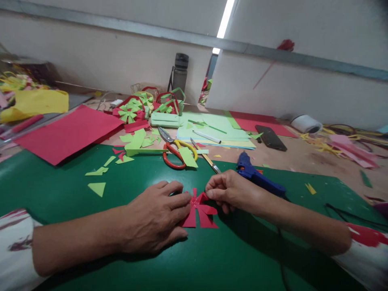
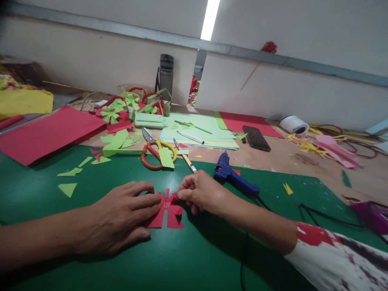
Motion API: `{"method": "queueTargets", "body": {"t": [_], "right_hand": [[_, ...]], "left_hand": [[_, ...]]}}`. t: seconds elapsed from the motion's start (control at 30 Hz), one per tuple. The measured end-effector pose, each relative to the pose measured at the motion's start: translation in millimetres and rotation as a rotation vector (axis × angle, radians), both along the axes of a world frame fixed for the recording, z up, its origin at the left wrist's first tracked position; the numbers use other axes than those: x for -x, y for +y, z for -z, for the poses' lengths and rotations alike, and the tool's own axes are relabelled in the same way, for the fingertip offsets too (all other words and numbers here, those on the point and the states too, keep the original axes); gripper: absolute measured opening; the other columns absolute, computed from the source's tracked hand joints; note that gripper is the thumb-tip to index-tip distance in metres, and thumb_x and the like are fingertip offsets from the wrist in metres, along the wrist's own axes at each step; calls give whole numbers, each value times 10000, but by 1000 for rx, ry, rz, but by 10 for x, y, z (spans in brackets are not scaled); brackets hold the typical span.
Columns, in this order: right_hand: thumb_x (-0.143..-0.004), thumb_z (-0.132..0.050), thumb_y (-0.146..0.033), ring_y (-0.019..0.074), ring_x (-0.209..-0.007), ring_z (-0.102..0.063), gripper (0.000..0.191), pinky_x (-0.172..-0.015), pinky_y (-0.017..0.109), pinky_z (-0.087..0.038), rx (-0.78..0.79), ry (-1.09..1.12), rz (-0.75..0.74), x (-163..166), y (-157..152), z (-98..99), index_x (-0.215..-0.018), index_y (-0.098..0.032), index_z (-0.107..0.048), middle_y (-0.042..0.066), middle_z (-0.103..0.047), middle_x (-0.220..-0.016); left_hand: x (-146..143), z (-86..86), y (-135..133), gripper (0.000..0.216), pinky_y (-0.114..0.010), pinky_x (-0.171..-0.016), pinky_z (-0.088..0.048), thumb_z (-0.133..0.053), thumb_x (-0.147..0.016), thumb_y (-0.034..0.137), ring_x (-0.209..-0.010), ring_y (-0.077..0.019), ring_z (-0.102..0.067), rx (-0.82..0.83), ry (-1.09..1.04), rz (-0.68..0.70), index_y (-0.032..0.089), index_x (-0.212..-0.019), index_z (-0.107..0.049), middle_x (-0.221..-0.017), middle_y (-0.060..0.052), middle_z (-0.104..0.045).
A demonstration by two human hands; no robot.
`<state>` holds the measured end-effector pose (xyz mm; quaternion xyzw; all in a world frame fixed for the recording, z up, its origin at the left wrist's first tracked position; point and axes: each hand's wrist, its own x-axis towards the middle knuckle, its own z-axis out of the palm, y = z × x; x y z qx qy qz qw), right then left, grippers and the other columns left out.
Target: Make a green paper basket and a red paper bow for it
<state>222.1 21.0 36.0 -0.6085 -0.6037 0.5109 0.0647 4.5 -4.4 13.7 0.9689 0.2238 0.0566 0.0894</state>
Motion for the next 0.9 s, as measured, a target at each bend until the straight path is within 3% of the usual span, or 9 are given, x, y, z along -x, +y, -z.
{"method": "queueTargets", "body": {"t": [0.27, 0.5, 0.9], "right_hand": [[-745, -614, -201, 51, -344, -463, 136, -337, 153, -287, -53, -12, -44, 53, 29, 1, -630, -164, -550, -78, -497, -428], [-732, -607, -237, 62, -382, -465, 132, -357, 166, -338, -90, -24, -117, 42, 35, 29, -639, -166, -547, -53, -525, -488], [-733, -558, -256, 93, -420, -513, 104, -363, 177, -341, -176, -166, -220, 25, 65, 77, -666, -181, -534, -25, -562, -514]], "left_hand": [[8, 32, 5, 321, -423, -792, -401, -413, -905, 422, -974, -280, -451, -50, -30, 8, 171, -1041, -561, -1048, -86, -583], [17, 37, 16, 365, -446, -806, -393, -359, -922, 422, -986, -286, -436, -8, -17, 12, 152, -1072, -553, -1106, -98, -570], [12, 32, 13, 359, -445, -815, -398, -381, -917, 415, -963, -277, -441, -10, -39, 20, 141, -1061, -564, -1092, -108, -571]]}}
